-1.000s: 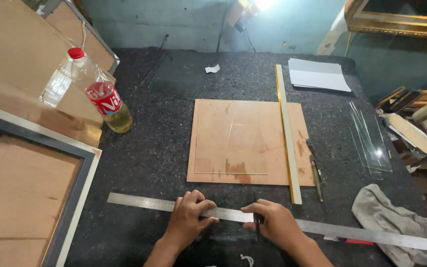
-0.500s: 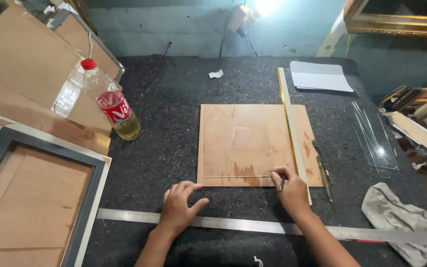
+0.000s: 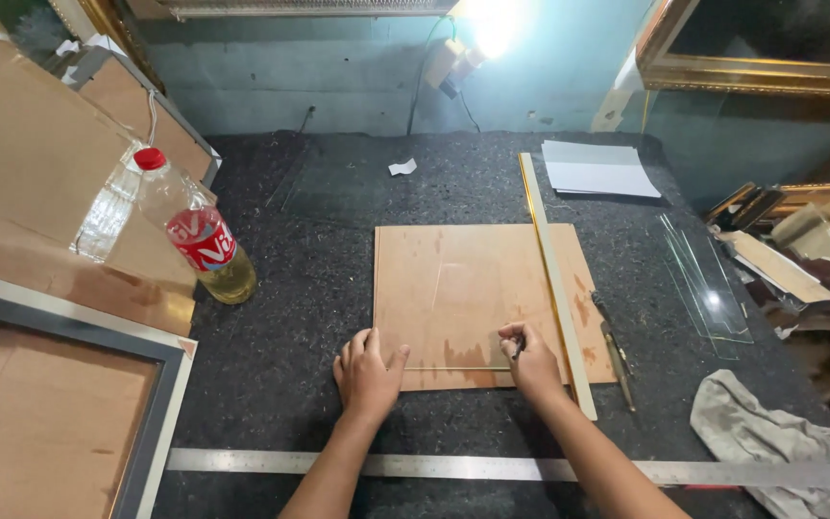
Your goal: Measuring and cutting a glass sheet using a metal ruler, a wooden guide, and a glass cutter on a workshop table.
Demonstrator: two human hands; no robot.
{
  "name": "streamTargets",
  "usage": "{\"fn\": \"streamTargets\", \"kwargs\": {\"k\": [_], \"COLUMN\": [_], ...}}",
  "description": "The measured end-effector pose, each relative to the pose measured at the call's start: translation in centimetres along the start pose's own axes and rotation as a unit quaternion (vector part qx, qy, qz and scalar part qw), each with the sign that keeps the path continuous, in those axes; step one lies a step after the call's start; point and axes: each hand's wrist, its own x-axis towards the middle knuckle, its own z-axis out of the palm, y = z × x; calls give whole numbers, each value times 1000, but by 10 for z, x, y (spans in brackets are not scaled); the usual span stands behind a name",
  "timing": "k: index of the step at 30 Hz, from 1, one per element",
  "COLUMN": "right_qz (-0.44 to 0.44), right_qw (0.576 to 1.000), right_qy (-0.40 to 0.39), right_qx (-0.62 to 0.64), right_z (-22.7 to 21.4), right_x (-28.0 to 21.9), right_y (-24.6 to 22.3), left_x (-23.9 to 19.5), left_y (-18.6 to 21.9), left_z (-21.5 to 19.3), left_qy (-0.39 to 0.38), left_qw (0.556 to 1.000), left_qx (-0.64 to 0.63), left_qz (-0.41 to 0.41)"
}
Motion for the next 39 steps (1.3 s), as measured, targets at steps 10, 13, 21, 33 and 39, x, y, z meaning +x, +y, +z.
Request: {"fn": "streamTargets", "kwargs": {"k": [10, 13, 21, 33, 39], "right_qz": [-4, -19, -27, -172, -186], "right_qw": [999, 996, 995, 955, 943], "right_qy": [-18, -30, -54, -26, -20], "right_qx": [49, 82, 84, -239, -274], "right_z": [-2, 3, 8, 20, 22], "right_x": [-30, -34, -35, -42, -43], "right_y": [-25, -26, -21, -39, -39], "left_x": [13, 13, 12, -13, -17], "left_y": [-20, -26, -39, 14, 13], "left_z": [-9, -13, -15, -3, -2], "left_qy": [-20, -34, -15, -14, -44], "left_qw": [995, 992, 987, 966, 970], "left_qx": [-74, -73, -90, 88, 122], "left_qz": [-63, -95, -132, 242, 207]}}
